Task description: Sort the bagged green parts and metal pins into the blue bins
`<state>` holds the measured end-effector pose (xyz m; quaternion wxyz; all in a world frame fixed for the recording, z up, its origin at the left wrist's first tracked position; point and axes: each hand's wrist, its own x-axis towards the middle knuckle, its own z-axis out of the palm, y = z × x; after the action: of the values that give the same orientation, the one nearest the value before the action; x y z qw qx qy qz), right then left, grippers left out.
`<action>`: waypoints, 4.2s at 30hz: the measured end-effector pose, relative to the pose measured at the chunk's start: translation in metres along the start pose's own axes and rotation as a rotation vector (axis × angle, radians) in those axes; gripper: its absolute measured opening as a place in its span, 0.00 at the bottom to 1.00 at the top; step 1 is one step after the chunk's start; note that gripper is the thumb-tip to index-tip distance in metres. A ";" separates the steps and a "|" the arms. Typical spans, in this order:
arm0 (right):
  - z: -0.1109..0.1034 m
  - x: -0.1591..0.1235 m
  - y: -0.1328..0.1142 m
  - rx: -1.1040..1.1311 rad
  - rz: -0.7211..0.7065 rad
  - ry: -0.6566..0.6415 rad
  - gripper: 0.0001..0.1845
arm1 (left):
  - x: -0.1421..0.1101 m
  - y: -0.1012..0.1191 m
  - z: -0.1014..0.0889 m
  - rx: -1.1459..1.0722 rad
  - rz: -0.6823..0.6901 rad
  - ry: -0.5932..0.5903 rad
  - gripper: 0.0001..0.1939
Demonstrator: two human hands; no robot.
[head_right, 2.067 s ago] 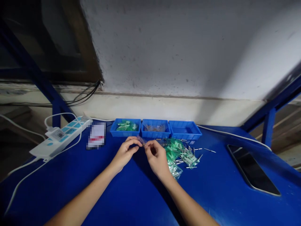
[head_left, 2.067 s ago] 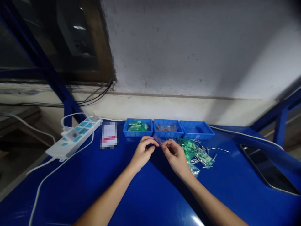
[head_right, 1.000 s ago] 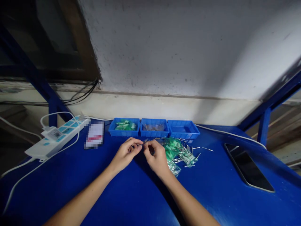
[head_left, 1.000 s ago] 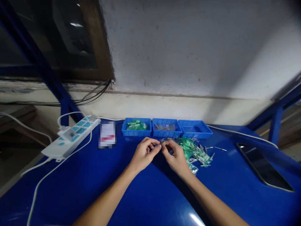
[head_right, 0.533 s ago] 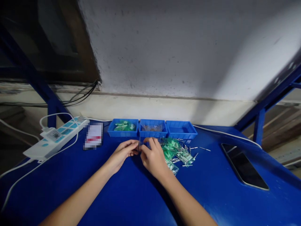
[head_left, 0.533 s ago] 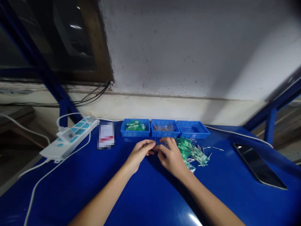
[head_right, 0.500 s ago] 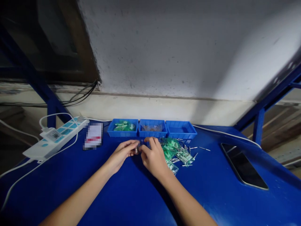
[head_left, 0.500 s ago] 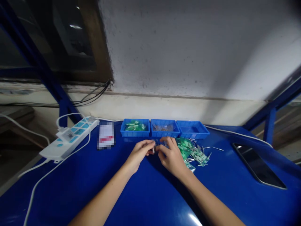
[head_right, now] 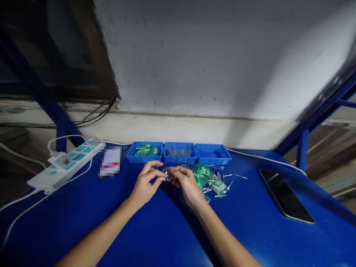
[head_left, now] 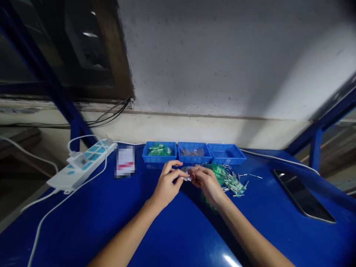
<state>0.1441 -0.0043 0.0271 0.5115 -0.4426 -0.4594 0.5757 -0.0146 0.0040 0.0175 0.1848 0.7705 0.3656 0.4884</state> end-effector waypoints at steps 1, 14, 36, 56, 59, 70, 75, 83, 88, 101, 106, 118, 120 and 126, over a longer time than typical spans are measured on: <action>0.001 0.000 -0.001 0.037 0.023 0.014 0.13 | -0.001 0.000 0.001 0.016 0.013 -0.010 0.10; -0.062 0.020 -0.044 -0.823 -0.839 0.995 0.13 | 0.000 -0.013 0.028 0.392 -0.127 -0.303 0.18; -0.013 0.003 -0.002 -0.977 -0.404 0.087 0.16 | -0.001 -0.019 0.011 0.181 -0.332 -0.067 0.03; 0.001 -0.003 0.006 -0.539 -0.457 0.155 0.09 | 0.003 -0.006 0.009 -0.567 -0.709 -0.083 0.18; 0.003 -0.007 0.006 -0.702 -0.622 0.102 0.10 | 0.003 -0.007 0.010 -0.699 -0.820 -0.071 0.23; 0.004 -0.006 0.005 -0.601 -0.377 0.095 0.12 | 0.006 -0.005 0.007 -0.547 -0.579 0.056 0.05; 0.006 -0.001 0.006 -0.299 -0.192 0.068 0.18 | 0.005 -0.003 0.009 -0.332 -0.438 0.021 0.03; 0.002 -0.008 0.005 -0.700 -0.611 0.118 0.06 | 0.003 -0.003 0.005 -0.656 -0.677 -0.076 0.09; 0.003 -0.008 0.009 -0.775 -0.659 0.159 0.09 | 0.004 -0.004 0.007 -0.634 -0.691 -0.062 0.10; 0.000 0.003 0.007 -0.216 -0.182 0.127 0.14 | -0.001 0.005 0.006 0.018 -0.087 -0.036 0.08; 0.001 -0.003 0.004 -0.511 -0.487 0.145 0.05 | 0.000 0.005 0.006 -0.114 -0.264 -0.087 0.10; -0.001 -0.002 0.007 -0.604 -0.485 0.148 0.11 | 0.002 0.003 0.005 -0.162 -0.287 0.008 0.09; -0.001 -0.001 0.004 -0.507 -0.403 0.106 0.13 | 0.000 0.004 0.005 -0.043 -0.171 0.014 0.10; 0.000 0.001 0.007 -0.430 -0.350 0.145 0.15 | -0.002 0.007 0.007 0.030 -0.083 0.000 0.14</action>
<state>0.1429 -0.0033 0.0203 0.5288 -0.4950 -0.6027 0.3348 -0.0065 -0.0016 0.0175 0.1935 0.7574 0.4046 0.4746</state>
